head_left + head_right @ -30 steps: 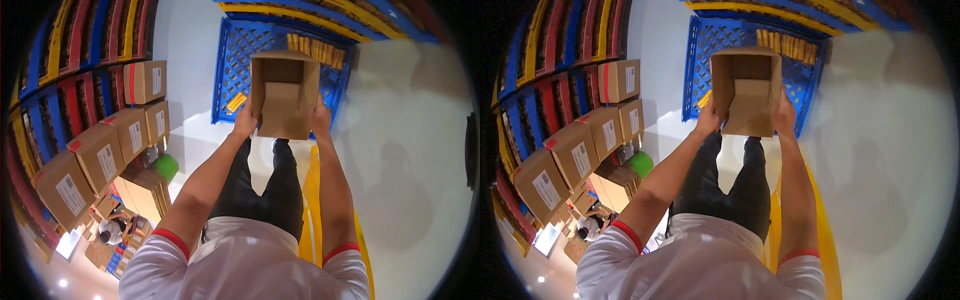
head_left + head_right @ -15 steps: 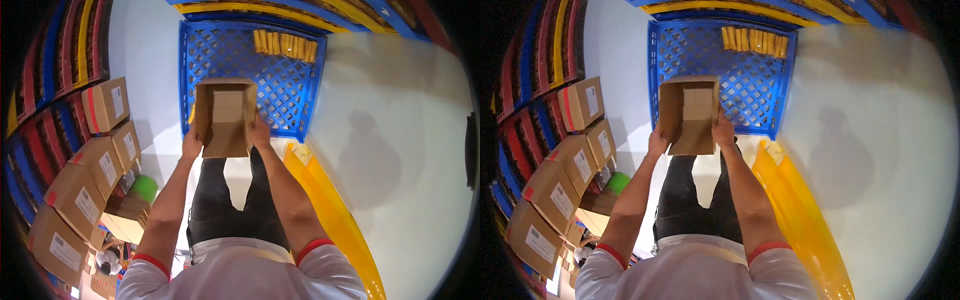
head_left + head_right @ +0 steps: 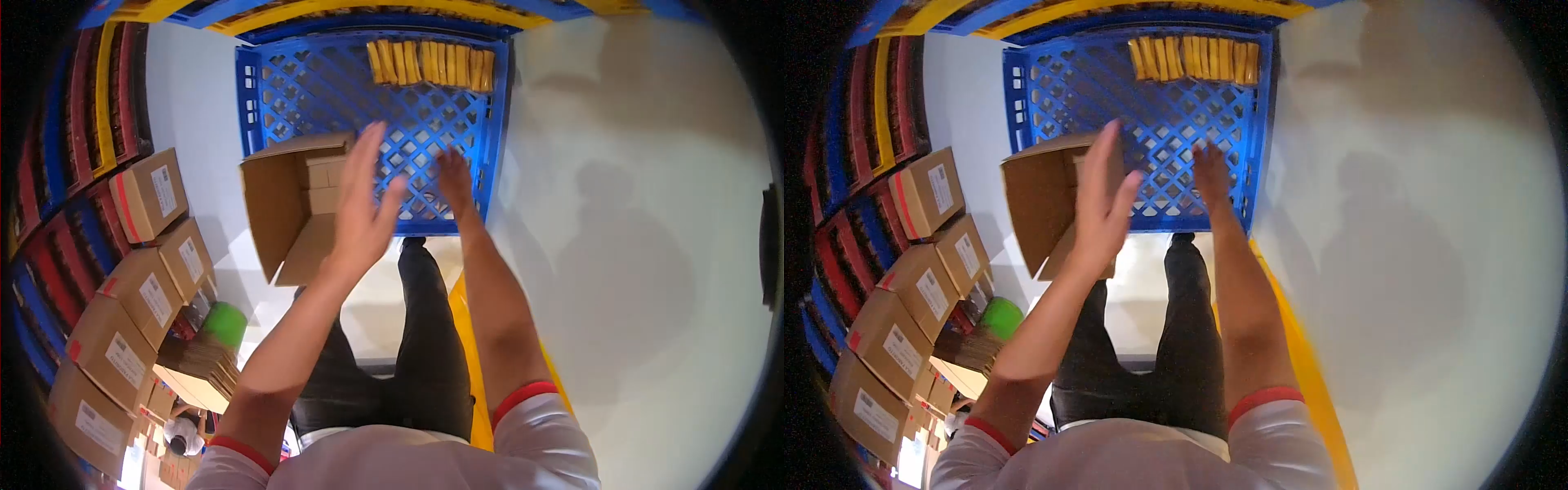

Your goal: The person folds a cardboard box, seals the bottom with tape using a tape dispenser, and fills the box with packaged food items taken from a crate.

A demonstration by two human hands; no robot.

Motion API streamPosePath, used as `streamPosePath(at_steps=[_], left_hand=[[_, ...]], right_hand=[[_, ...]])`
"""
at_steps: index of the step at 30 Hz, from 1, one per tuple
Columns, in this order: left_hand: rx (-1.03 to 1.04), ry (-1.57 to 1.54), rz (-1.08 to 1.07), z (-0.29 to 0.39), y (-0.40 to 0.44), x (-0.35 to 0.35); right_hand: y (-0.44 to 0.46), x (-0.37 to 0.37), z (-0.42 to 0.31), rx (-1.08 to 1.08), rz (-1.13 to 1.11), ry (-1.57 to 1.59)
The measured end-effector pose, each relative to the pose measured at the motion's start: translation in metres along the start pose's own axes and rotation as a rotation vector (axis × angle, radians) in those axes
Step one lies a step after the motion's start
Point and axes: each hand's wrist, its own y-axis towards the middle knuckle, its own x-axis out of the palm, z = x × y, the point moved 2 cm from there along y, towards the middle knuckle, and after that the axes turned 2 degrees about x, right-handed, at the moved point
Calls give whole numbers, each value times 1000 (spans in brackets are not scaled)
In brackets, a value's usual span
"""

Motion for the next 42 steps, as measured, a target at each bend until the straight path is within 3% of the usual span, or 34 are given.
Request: streamPosePath(at_steps=[4, 6, 8, 12, 14, 16, 18, 22, 23, 24, 25, 31, 34, 38, 41, 42], left_hand=[[-375, -309, 60, -104, 89, 155], [-429, -264, -14, -166, 135, 198], [-282, -53, -38, -215, 169, 225], [-121, 41, -220, -252, 215, 227], [-518, -309, -226, -258, 221, 229], [-522, -381, -214, -280, 221, 239], [-215, -204, -168, -286, 219, 241], [-202, -50, -273, -378, 242, 262], [-206, -370, -301, -394, 241, 255], [-208, -688, -324, -400, 240, 250], [-207, -686, -323, -406, 242, 248], [-277, -229, -241, -376, 255, 251], [-341, -51, -179, -355, 241, 259], [-583, 125, 50, -344, 152, 271], [-868, -111, 165, -319, 89, 260], [-872, -115, 165, -323, 77, 259]], right_hand=[[83, -47, 9, 6, 62, -170], [133, -48, 31, -121, 126, -235], [170, -46, 36, -243, 173, -211], [215, -45, 37, -249, 195, -191], [243, -36, 54, -229, 227, -178], [244, -35, 49, -209, 255, -174], [235, -43, 29, -93, 294, -139], [260, -45, 53, -42, 107, -301], [261, -44, 57, -95, 121, -289], [258, -44, 53, -148, 133, -275], [256, -43, 49, -151, 133, -273], [250, -25, 41, -161, 226, -62], [242, -25, 44, 15, 159, -101], [199, -12, 79, -15, -14, 30], [140, 26, 122, 9, 174, 30], [127, 35, 136, -9, 250, 37]])
